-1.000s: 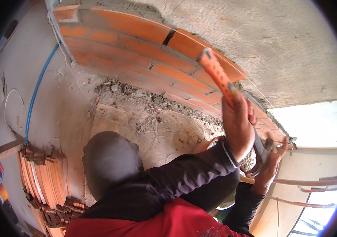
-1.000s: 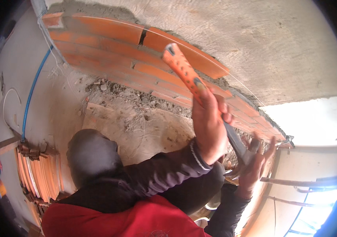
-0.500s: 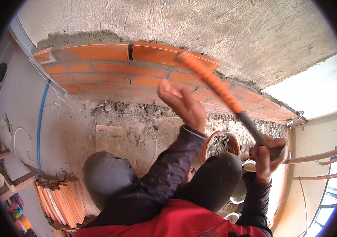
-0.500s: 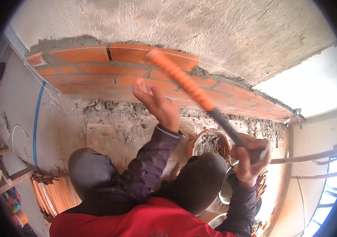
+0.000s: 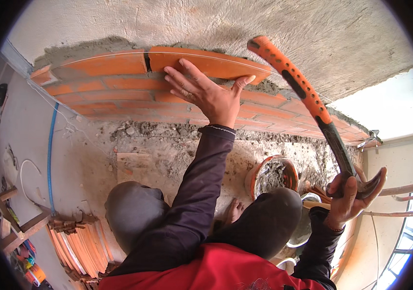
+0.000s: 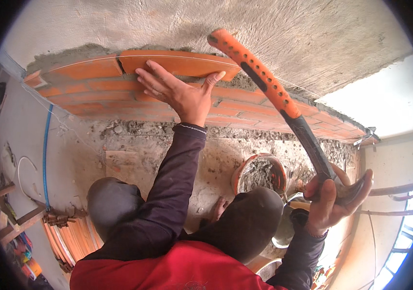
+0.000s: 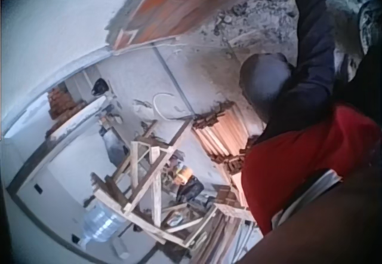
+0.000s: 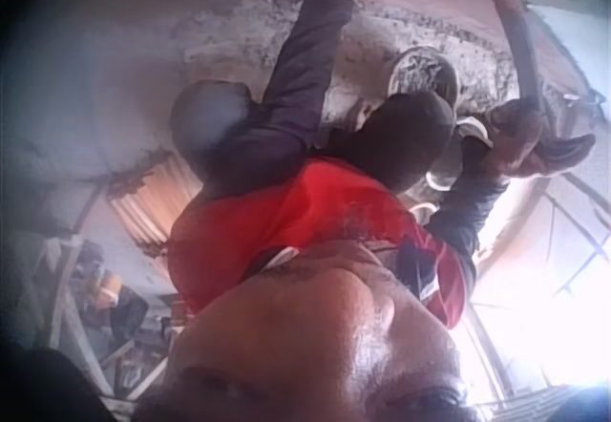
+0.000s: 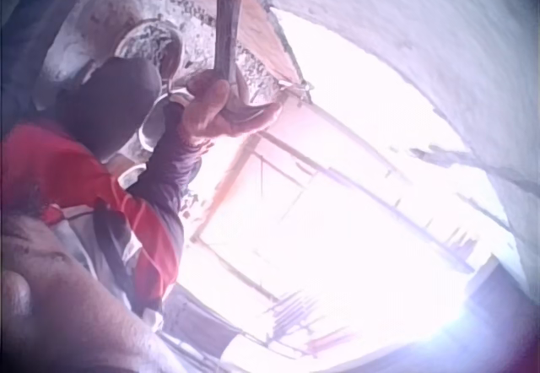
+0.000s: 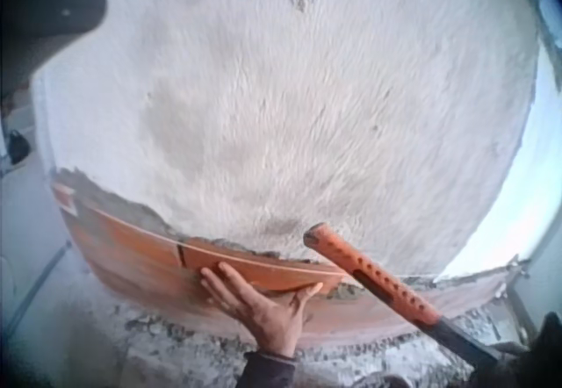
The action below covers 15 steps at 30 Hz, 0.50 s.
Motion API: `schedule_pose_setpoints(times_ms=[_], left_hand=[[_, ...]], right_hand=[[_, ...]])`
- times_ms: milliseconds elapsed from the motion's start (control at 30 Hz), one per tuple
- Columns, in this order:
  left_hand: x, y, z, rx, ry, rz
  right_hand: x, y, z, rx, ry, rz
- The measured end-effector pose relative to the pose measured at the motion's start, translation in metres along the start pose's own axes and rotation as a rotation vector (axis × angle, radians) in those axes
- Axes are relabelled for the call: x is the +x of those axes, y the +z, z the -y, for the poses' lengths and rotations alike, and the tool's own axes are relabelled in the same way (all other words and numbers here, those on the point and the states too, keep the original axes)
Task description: The person applies mortar to a tile using a trowel, places it on a wall, and then taps it into place with a hammer. They then use the trowel and a brush to clean and finish the joints between the tiles.
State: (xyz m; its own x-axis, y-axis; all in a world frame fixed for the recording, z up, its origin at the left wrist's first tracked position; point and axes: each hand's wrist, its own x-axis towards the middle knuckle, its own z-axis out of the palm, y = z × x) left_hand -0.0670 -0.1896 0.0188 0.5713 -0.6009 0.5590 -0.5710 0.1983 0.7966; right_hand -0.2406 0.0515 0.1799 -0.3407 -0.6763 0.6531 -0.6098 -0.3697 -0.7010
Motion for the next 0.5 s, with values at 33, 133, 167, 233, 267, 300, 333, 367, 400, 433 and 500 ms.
schedule_pose_setpoints(times_ms=[33,133,167,233,267,300,333,367,400,433,500], left_hand=[[-0.001,0.001,0.001,0.01,0.014,-0.009],[-0.002,0.001,-0.001,-0.033,0.008,-0.004],[-0.002,0.001,0.001,-0.028,0.02,-0.005],[-0.001,0.001,0.003,-0.017,0.046,-0.011],[0.0,0.0,0.003,-0.031,0.043,-0.004],[0.002,-0.001,0.001,-0.045,0.04,0.003],[0.002,-0.001,0.0,-0.061,0.036,0.014],[0.001,-0.001,-0.002,-0.061,0.031,0.021],[-0.001,0.0,-0.002,-0.064,0.029,0.022],[0.0,0.0,-0.002,-0.064,0.03,0.018],[0.0,-0.001,0.0,-0.056,0.032,0.015]], right_hand=[[0.0,0.002,0.002,0.008,-0.019,-0.012],[0.0,0.008,-0.004,-0.053,-0.047,-0.009],[0.001,0.012,-0.004,-0.091,-0.053,0.001],[0.006,0.013,0.001,-0.13,0.015,0.008],[0.009,0.013,0.003,-0.148,0.046,0.012],[0.009,0.015,0.005,-0.077,0.031,-0.027],[0.007,0.019,0.005,-0.056,-0.007,-0.102],[0.007,0.018,0.005,-0.047,-0.004,-0.094],[0.007,0.018,0.006,-0.037,-0.002,-0.086],[0.008,0.019,0.007,-0.083,0.023,-0.045],[0.011,0.023,0.013,-0.177,0.071,0.035]])
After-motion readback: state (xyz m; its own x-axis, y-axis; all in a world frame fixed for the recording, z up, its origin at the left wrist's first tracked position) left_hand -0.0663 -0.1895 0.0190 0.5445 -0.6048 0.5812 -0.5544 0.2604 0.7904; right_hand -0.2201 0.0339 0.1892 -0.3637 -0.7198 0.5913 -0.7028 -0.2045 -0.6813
